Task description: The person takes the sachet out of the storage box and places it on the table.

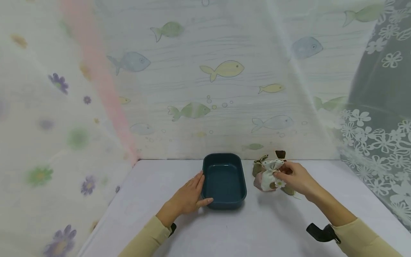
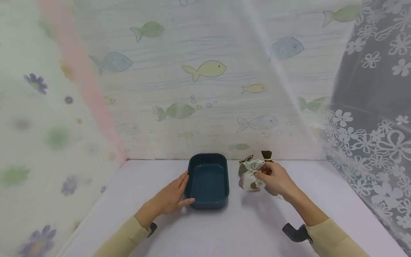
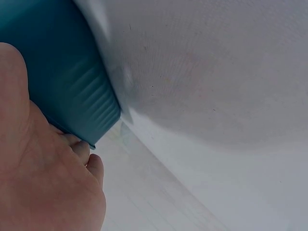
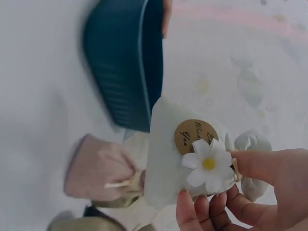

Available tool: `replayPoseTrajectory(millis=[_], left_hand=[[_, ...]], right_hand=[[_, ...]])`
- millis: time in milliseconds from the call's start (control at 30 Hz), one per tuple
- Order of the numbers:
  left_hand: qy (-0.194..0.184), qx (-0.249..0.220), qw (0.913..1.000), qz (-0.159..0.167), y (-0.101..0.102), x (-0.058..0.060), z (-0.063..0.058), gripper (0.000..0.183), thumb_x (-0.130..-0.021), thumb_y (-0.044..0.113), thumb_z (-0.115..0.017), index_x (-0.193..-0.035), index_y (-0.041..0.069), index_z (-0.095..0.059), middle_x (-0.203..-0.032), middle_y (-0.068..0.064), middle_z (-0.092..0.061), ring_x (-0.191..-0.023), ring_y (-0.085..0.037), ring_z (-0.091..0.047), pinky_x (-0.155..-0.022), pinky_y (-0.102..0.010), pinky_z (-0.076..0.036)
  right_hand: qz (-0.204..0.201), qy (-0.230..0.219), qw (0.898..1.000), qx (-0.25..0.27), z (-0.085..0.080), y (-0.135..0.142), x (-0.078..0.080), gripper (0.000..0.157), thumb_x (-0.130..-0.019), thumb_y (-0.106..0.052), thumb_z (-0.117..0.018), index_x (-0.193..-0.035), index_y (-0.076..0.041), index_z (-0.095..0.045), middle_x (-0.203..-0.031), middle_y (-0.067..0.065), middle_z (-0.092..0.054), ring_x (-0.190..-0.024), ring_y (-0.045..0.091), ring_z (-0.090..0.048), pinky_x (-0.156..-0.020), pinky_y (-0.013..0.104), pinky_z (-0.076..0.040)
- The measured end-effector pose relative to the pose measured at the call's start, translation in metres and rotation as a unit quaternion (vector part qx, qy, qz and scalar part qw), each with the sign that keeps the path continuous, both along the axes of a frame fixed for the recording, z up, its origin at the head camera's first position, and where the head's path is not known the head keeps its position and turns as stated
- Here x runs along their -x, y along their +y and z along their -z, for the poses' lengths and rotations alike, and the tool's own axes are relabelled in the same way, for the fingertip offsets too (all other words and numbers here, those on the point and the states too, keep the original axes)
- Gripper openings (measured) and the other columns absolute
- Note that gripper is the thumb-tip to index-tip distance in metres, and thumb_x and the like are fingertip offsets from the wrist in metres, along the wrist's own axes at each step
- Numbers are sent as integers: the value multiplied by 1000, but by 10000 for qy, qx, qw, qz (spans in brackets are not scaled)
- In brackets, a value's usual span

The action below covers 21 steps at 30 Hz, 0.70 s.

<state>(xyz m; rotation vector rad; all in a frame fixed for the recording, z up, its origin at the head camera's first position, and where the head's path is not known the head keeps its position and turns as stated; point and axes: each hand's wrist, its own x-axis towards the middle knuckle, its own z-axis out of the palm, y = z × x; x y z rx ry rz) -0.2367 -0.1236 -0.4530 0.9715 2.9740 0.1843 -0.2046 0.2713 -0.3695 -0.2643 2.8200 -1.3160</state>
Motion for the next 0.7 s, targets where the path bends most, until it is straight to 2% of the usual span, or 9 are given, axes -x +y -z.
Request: replayPoseTrajectory(millis=[267, 500, 600, 700], left_hand=[[119, -7, 9999, -74, -7, 3, 4, 103, -100, 75, -32, -160, -8, -19, -170, -22, -9, -156, -33, -17, -124, -48, -25], [-199, -33, 9997, -168, -7, 2, -2, 101, -100, 71, -41, -161, -7, -17, -170, -20, -9, -157, -32, -15, -125, -46, -23], [-321, -225, 9991, -130, -8, 4, -5, 100, -101, 69, -42, -160, -7, -18, -170, -21, -12, -156, -34, -18, -124, -48, -25], [-375, -548, 9976, -176, -11, 7, -10, 93, -103, 64, -46, -161, -4, -21, -169, -20, -16, -154, -37, -22, -123, -51, -26]], right_hand=[[208, -285, 9992, -171, 27, 17, -8, 27, -101, -24, -65, -105, 3, -62, -92, 8, -59, -84, 20, -52, -66, 33, -47], [349, -492, 9978, -264, 64, 24, -5, 26, -100, -23, -66, -103, 3, -63, -90, 6, -60, -83, 19, -52, -66, 33, -45], [355, -487, 9977, -301, 70, 27, -5, 27, -99, -23, -67, -103, 3, -64, -91, 6, -61, -83, 18, -53, -66, 32, -46], [174, -419, 9985, -315, 65, 34, -6, 29, -100, -25, -67, -107, 3, -66, -94, 6, -64, -87, 18, -56, -69, 33, -48]])
